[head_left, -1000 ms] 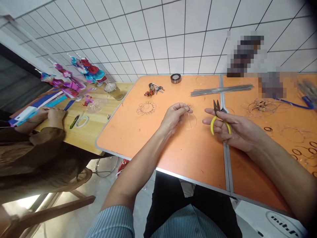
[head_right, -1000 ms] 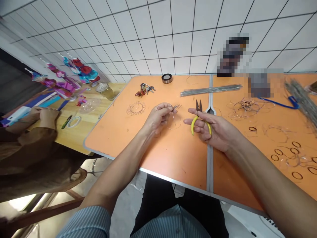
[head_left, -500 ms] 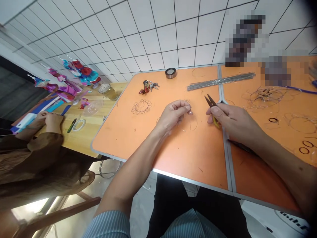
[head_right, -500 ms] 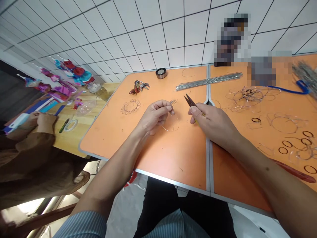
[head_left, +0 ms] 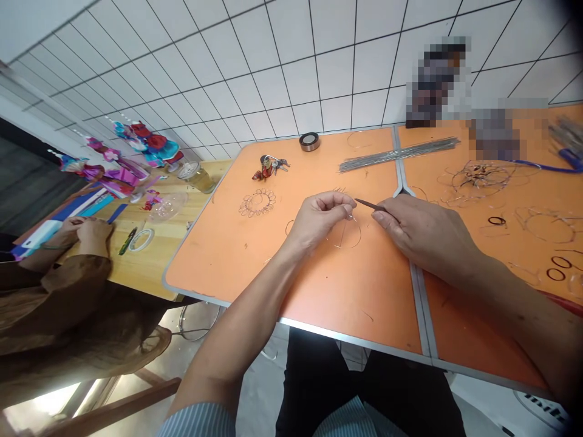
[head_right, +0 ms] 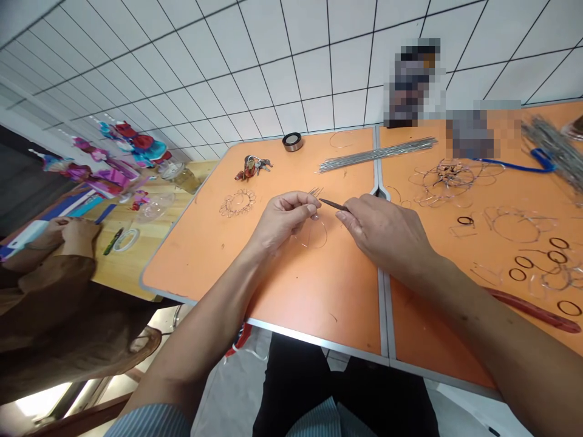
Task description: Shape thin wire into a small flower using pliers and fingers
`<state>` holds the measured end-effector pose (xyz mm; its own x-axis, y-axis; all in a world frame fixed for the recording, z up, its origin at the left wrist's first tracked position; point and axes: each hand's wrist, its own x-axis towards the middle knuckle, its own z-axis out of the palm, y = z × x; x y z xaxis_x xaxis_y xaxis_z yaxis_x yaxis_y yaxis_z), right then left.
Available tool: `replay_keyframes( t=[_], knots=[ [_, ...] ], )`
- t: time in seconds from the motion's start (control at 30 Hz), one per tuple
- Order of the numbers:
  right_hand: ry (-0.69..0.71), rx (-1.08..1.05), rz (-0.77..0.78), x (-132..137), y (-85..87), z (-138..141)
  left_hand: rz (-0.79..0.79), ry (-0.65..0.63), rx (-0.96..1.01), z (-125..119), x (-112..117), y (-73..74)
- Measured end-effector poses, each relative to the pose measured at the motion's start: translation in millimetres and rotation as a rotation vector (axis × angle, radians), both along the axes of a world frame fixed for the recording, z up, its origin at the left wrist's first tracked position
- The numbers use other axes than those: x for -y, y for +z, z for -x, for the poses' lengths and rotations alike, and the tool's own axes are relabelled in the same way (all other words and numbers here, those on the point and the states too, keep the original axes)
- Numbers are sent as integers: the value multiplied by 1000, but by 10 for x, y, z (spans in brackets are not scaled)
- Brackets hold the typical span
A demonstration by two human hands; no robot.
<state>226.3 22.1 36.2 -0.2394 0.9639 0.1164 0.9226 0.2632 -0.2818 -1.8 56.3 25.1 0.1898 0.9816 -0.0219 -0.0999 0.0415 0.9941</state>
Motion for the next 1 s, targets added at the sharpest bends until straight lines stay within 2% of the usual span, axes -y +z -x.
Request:
replay_keyframes(
  t=[0.43, 1.0],
  knots=[
    [32, -78, 12, -14, -56, -31, -7, -7, -1, 3, 23, 4],
    [13, -27, 51, 41, 41, 26, -36, -21, -17, -4, 23, 0]
  ],
)
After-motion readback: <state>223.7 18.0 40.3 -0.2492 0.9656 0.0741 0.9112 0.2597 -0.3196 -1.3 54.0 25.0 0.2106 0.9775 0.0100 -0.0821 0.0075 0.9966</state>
